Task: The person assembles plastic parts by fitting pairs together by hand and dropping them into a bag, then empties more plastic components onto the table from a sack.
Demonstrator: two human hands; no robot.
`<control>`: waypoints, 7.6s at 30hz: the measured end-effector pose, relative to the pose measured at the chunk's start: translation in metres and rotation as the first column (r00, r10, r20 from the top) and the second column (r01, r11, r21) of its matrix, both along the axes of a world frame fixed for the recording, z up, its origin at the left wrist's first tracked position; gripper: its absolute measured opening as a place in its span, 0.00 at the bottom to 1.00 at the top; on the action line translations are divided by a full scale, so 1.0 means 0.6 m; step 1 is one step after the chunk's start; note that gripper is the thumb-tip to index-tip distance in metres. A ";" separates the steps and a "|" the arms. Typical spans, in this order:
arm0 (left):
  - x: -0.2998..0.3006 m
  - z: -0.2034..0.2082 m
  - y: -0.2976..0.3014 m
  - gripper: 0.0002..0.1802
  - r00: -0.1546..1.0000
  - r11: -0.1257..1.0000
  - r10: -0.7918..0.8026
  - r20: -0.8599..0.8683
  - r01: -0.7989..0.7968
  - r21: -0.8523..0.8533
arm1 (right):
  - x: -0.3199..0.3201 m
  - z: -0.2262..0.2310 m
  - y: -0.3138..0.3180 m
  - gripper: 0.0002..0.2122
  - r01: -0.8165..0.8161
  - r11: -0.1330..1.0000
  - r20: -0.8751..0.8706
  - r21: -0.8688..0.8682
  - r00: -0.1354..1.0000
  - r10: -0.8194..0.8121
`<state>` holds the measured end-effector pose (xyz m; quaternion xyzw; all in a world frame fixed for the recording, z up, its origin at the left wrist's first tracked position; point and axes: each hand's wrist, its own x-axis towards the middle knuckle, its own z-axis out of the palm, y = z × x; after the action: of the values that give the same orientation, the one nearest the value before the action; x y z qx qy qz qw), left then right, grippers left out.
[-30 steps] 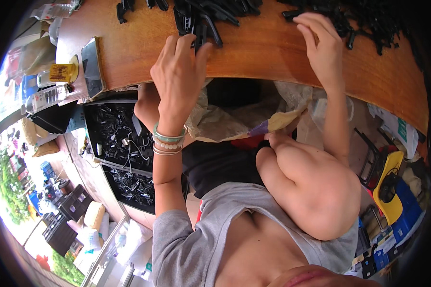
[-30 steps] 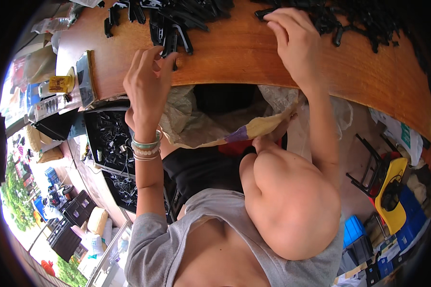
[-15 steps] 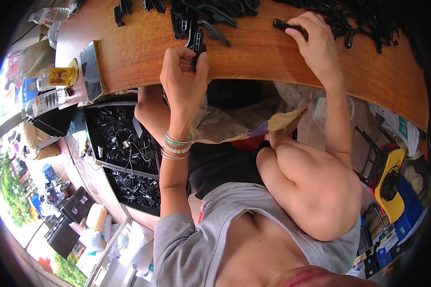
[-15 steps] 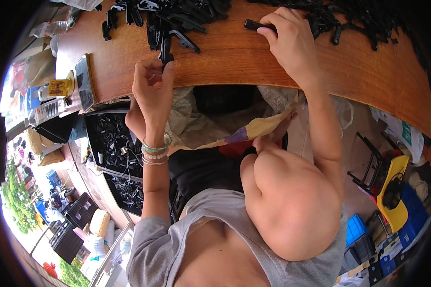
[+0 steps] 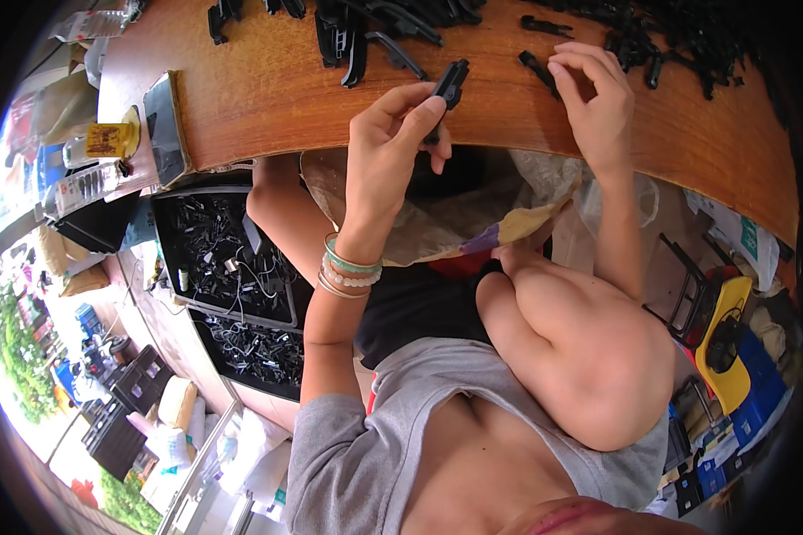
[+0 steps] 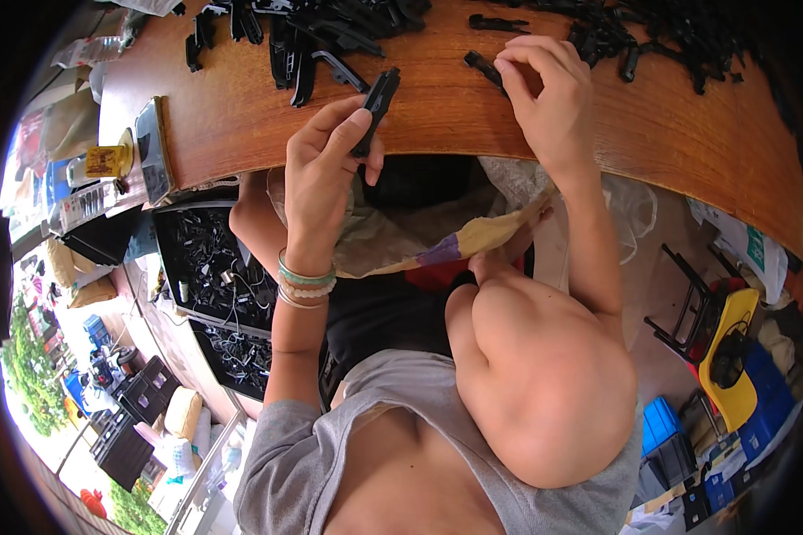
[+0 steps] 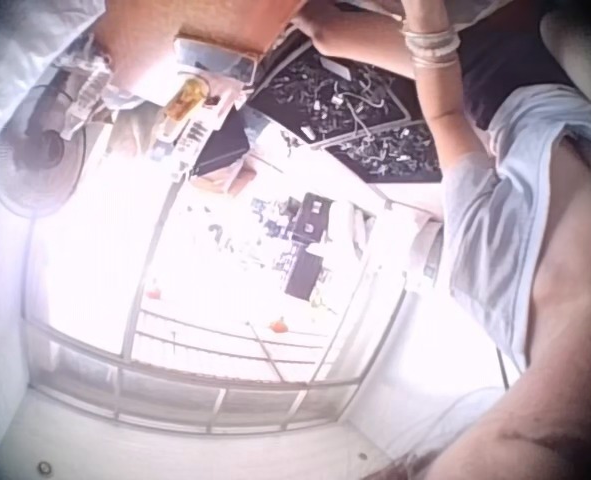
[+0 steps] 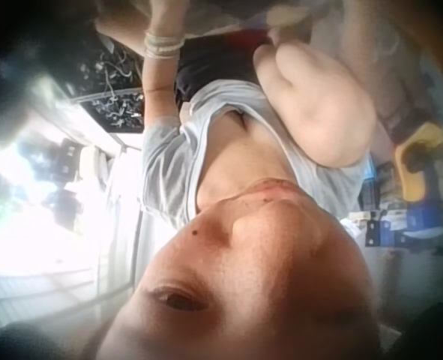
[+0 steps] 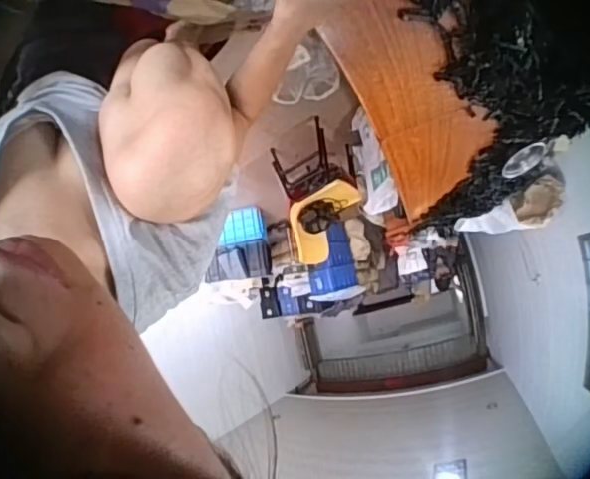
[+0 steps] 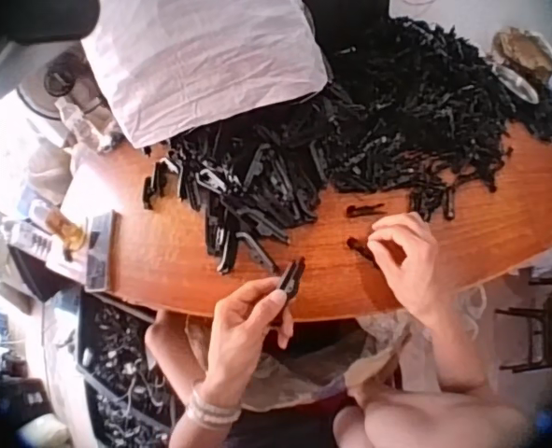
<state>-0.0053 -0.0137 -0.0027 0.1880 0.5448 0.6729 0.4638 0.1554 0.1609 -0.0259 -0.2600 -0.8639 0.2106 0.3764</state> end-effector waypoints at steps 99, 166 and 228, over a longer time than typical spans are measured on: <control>0.017 0.036 0.007 0.13 0.560 0.963 -0.144 -0.816 0.270 0.016 | 0.008 0.063 -0.101 0.12 -0.264 0.829 -0.167 -0.493 0.964 0.208; 0.062 0.040 -0.005 0.12 0.990 0.995 -0.077 -0.120 0.084 0.058 | 0.019 0.044 -0.008 0.05 0.105 0.979 0.129 0.173 0.983 -0.129; 0.077 0.032 -0.015 0.16 0.949 0.962 -0.272 -0.159 0.270 -0.035 | 0.041 0.044 -0.127 0.10 -0.431 0.659 -0.383 -0.616 0.895 0.227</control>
<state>0.0411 -0.0228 0.0167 0.3120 0.5540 0.5818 0.5072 0.1803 0.0848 0.0002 -0.1864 -0.6956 0.6139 0.3232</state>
